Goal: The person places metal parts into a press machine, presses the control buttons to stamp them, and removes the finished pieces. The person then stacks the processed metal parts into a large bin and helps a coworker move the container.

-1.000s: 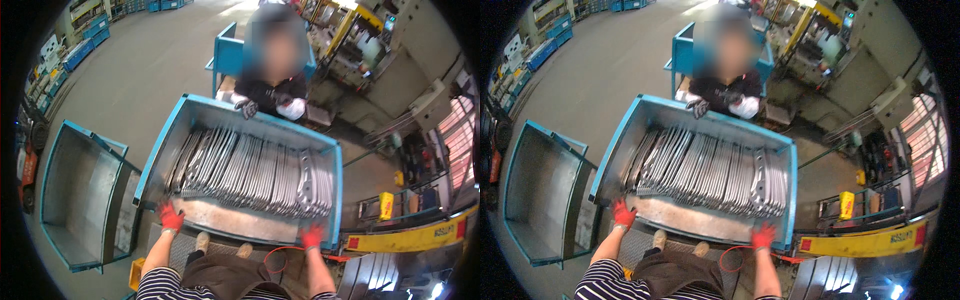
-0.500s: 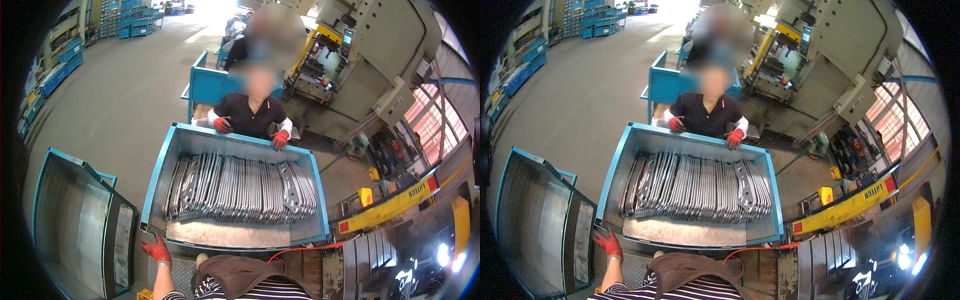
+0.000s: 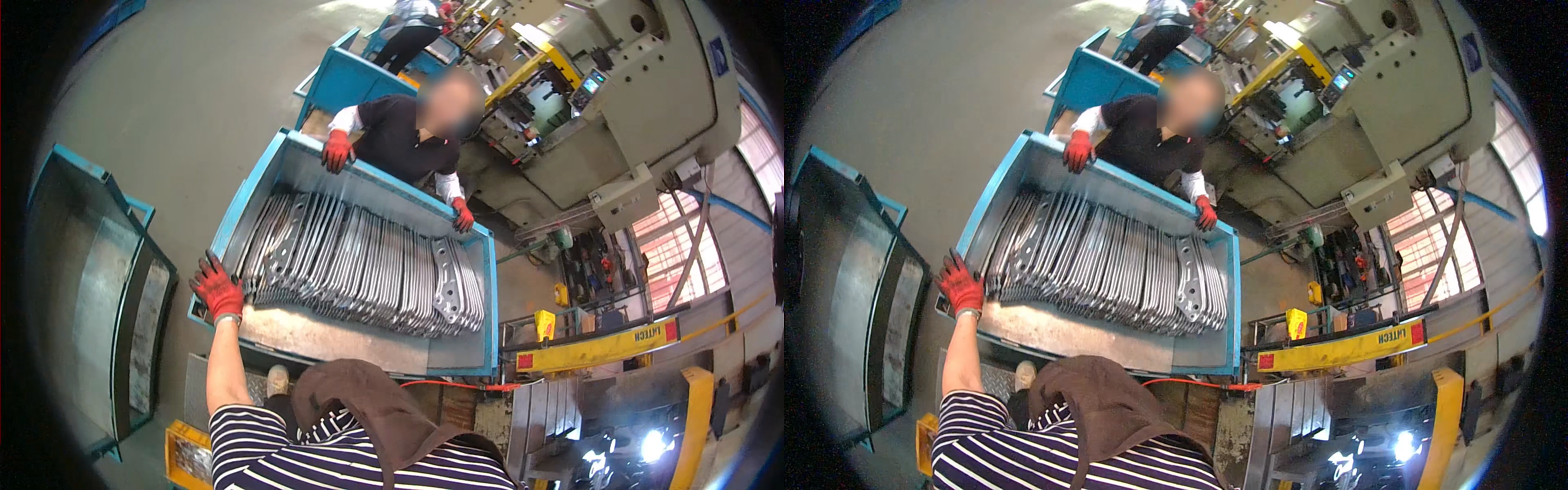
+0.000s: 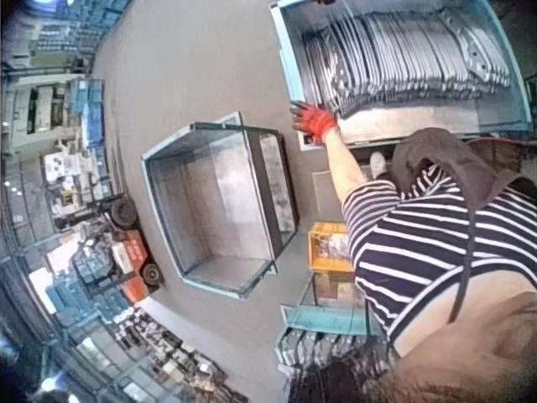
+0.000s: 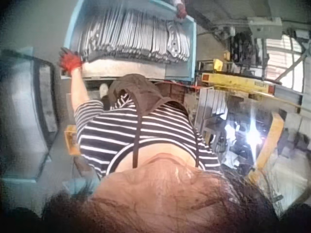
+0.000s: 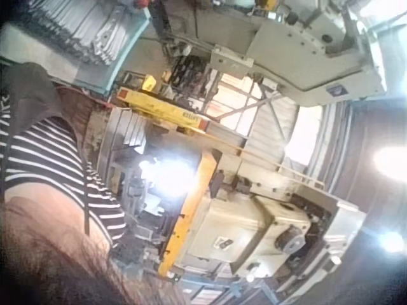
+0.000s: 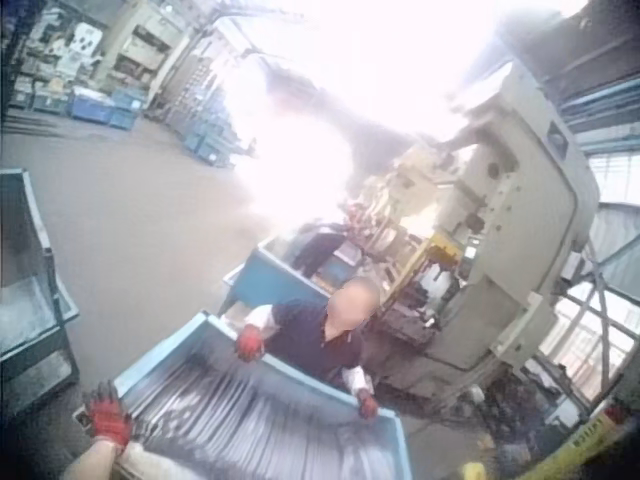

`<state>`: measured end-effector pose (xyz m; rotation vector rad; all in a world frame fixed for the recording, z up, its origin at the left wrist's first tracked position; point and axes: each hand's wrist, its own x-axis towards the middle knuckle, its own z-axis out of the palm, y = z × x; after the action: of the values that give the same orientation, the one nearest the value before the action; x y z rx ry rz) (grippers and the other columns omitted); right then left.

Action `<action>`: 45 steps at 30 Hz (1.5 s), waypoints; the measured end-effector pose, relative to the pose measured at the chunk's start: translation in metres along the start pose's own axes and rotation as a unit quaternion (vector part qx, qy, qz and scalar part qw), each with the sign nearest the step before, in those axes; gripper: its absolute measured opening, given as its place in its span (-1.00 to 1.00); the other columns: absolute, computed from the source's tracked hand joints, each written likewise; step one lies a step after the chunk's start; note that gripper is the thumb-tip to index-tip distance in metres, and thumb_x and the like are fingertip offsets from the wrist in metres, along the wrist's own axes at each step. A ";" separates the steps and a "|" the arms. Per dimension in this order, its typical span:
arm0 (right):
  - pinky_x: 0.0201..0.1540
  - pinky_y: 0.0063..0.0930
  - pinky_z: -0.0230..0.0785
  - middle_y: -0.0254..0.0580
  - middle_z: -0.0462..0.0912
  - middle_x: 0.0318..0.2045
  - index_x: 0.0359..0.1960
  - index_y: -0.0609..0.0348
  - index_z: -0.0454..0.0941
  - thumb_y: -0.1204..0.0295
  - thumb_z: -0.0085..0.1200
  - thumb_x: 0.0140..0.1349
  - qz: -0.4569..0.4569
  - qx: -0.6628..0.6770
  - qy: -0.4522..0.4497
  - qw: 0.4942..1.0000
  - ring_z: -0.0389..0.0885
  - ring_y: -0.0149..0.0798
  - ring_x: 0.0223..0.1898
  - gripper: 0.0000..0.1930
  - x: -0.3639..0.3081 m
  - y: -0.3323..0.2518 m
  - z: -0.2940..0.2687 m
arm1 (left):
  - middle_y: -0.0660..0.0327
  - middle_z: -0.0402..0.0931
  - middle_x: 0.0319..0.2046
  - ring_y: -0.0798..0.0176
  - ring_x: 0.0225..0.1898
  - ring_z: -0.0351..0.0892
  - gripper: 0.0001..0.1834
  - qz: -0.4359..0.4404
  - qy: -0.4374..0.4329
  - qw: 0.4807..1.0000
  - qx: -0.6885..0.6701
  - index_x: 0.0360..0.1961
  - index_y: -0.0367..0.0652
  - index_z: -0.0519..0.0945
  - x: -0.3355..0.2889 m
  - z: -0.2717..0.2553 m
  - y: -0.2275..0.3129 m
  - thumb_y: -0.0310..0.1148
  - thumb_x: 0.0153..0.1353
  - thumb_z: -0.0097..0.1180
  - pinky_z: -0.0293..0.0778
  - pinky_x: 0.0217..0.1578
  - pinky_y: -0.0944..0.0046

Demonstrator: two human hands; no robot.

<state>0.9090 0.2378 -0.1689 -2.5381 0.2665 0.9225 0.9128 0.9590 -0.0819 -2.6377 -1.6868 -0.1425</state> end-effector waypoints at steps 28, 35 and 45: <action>0.09 -0.19 0.35 0.12 0.52 0.05 0.18 0.17 0.38 0.14 0.04 0.19 -0.027 0.022 -0.055 0.998 0.52 0.10 0.04 -0.44 -0.020 -0.047 0.007 | -0.01 0.20 0.23 -0.07 0.13 0.29 0.16 0.008 0.010 0.999 0.049 0.39 -0.14 0.00 0.003 0.007 0.006 0.13 -0.15 0.32 0.11 0.20 -0.17; 0.09 -0.19 0.35 0.12 0.53 0.04 0.17 0.18 0.39 0.15 0.04 0.18 -0.034 0.115 -0.070 0.990 0.52 0.10 0.04 -0.45 -0.008 -0.062 0.021 | -0.02 0.22 0.21 -0.09 0.12 0.29 0.14 0.024 0.014 0.998 0.059 0.39 -0.17 -0.02 0.000 0.005 0.008 0.11 -0.11 0.29 0.12 0.19 -0.16; 0.10 -0.23 0.33 0.15 0.55 0.00 0.16 0.22 0.38 0.11 0.05 0.20 -0.120 -0.054 -0.051 0.990 0.50 0.09 0.07 -0.43 -0.031 -0.080 -0.045 | -0.03 0.28 0.17 -0.04 0.03 0.37 -0.02 0.052 0.059 0.992 0.102 0.32 -0.16 0.14 0.000 0.010 0.011 0.13 -0.04 0.22 0.20 0.12 -0.15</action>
<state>0.9367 0.2896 -0.0919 -2.5386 -0.1215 0.9910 0.9237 0.9549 -0.0915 -2.5060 -1.4412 -0.1143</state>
